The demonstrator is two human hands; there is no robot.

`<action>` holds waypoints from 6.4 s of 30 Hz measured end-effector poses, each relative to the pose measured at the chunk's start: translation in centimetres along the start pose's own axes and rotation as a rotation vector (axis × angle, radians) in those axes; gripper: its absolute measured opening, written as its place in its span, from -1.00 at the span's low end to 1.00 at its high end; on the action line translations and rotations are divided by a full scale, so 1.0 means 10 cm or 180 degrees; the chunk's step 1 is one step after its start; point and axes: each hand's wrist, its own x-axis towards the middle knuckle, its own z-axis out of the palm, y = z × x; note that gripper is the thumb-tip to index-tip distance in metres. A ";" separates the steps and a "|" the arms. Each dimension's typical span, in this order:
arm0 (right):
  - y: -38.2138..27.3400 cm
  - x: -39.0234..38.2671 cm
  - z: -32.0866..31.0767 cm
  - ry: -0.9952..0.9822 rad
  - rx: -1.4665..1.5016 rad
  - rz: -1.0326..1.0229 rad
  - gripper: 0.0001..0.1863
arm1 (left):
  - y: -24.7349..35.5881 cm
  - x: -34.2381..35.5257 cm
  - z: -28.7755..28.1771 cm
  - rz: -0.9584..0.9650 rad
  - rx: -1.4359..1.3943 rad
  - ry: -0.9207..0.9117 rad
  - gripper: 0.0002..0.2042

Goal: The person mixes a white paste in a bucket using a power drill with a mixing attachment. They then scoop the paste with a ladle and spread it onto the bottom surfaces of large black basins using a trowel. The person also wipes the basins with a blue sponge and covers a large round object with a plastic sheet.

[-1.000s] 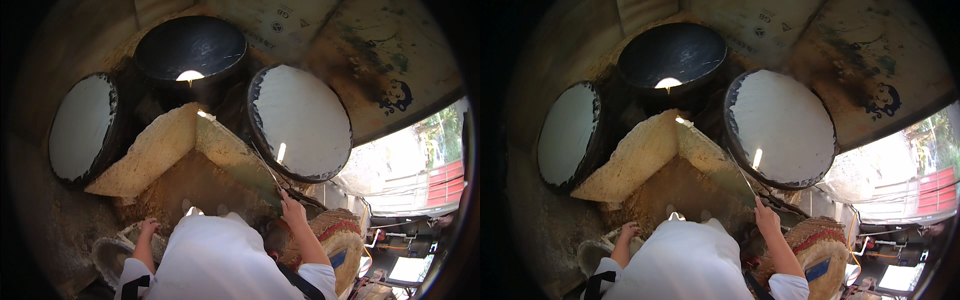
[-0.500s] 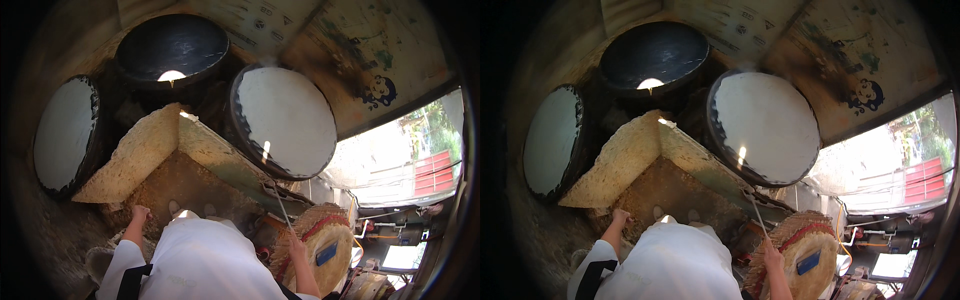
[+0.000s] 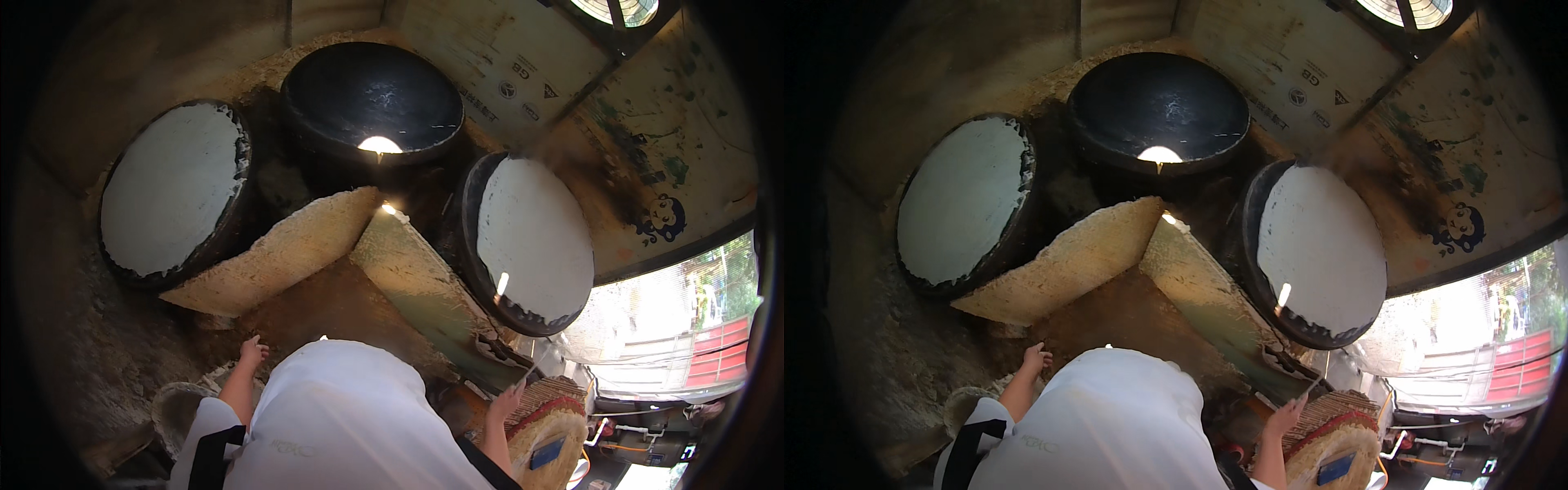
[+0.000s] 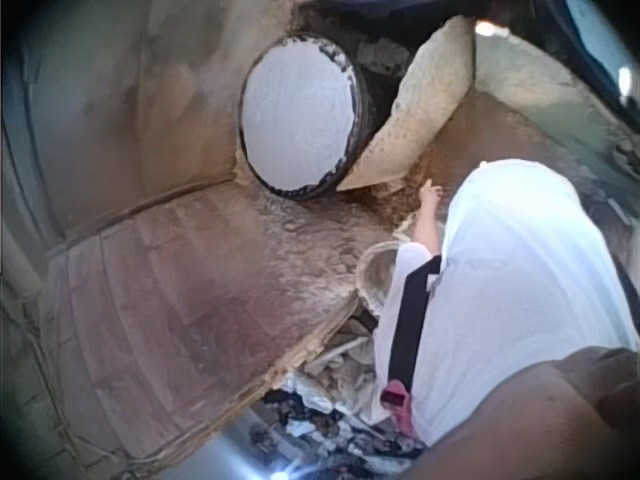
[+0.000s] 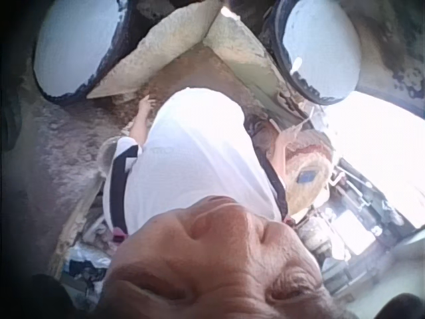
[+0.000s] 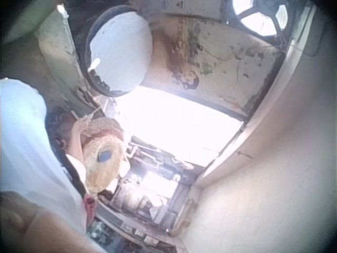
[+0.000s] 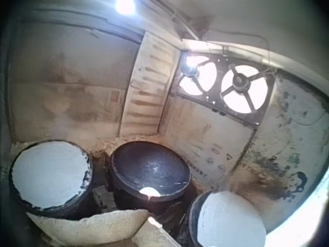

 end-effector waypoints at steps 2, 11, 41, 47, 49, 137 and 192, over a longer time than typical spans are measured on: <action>-0.49 -0.10 0.28 0.0220 0.0204 -0.0842 -0.58 | 0.00 0.03 -0.16 0.0201 0.0051 0.0038 -0.63; -2.26 -0.20 1.45 -0.1422 0.0921 -0.1316 -0.57 | 0.25 0.03 -0.50 -0.0104 0.1342 0.0011 -0.52; -5.19 3.42 3.79 -0.2971 0.2090 0.0581 -0.82 | 0.67 -0.80 0.38 -0.0941 -0.0743 0.0912 -0.58; -4.99 3.16 3.62 -0.2762 0.1392 0.0528 -0.88 | 0.24 -0.68 0.39 -0.0877 -0.0316 0.0762 -0.50; -4.89 3.05 3.59 -0.2690 0.1336 0.0627 -0.89 | 0.22 -0.65 0.36 -0.0915 -0.0558 0.0885 -0.51; -5.02 -0.68 1.91 -0.6996 -0.0981 -0.0222 -0.90 | -0.13 -1.15 0.60 0.0538 -0.0523 0.1915 -0.70; 0.79 -3.30 -0.36 -0.6095 -0.5568 -1.1966 -0.67 | -1.11 -3.26 6.98 -0.8238 -0.5856 0.7585 -0.87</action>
